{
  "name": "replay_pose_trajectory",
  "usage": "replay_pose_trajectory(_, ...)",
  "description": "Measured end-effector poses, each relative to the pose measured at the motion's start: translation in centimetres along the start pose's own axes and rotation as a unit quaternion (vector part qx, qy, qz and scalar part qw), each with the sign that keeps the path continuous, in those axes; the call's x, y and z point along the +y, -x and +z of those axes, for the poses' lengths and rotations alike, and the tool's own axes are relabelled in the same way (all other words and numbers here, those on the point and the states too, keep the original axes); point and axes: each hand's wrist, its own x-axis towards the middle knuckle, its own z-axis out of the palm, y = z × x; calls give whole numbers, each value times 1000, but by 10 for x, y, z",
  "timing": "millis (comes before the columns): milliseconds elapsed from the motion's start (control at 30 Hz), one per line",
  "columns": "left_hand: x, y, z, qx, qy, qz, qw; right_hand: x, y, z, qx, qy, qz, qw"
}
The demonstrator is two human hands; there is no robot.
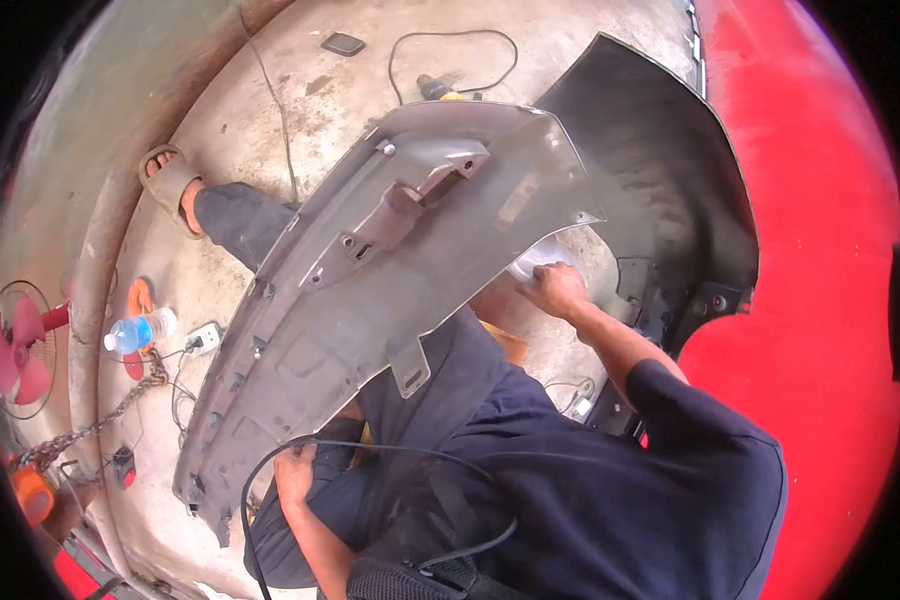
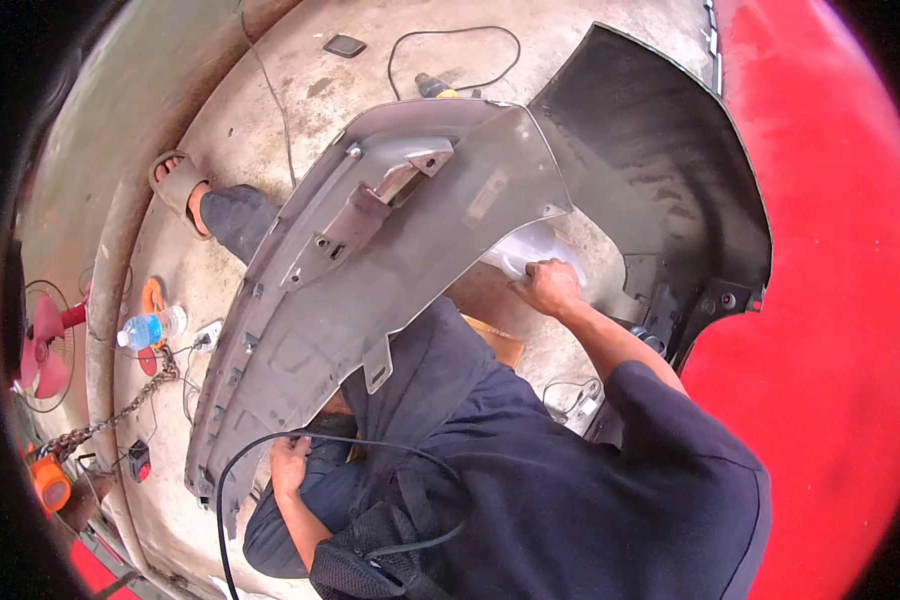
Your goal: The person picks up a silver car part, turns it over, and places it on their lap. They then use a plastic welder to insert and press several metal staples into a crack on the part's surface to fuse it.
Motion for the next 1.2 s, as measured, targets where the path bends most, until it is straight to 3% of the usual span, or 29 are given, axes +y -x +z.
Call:
replay_pose_trajectory(100,5,5,-2,-48,-93,-6,995,9,0,7,63,-6,-31,998)
replay_pose_trajectory(167,25,22,1,-89,25,14,996,12,-3,15,219,-126,-56,966)
replay_pose_trajectory(300,56,29,12,-73,66,44,994,-11,-27,6,216,-104,-29,970)
replay_pose_trajectory(500,30,19,18,-35,97,47,994,-9,-71,18,267,-63,-131,953)
replay_pose_trajectory(567,22,23,16,-24,127,39,991,-8,-83,20,205,-45,-75,975)
replay_pose_trajectory(733,6,22,19,-25,79,-22,996,-1,-97,17,178,-8,-78,981)
replay_pose_trajectory(800,0,17,23,-21,85,-7,996,15,-111,24,170,-4,-74,983)
replay_pose_trajectory(867,0,15,24,-17,92,9,996,36,-131,38,285,-24,-82,955)
replay_pose_trajectory(967,8,17,19,-8,44,13,999,10,-103,-20,265,-32,-136,954)
replay_pose_trajectory(1200,6,10,23,-9,44,28,999,22,-120,-5,359,143,-162,908)
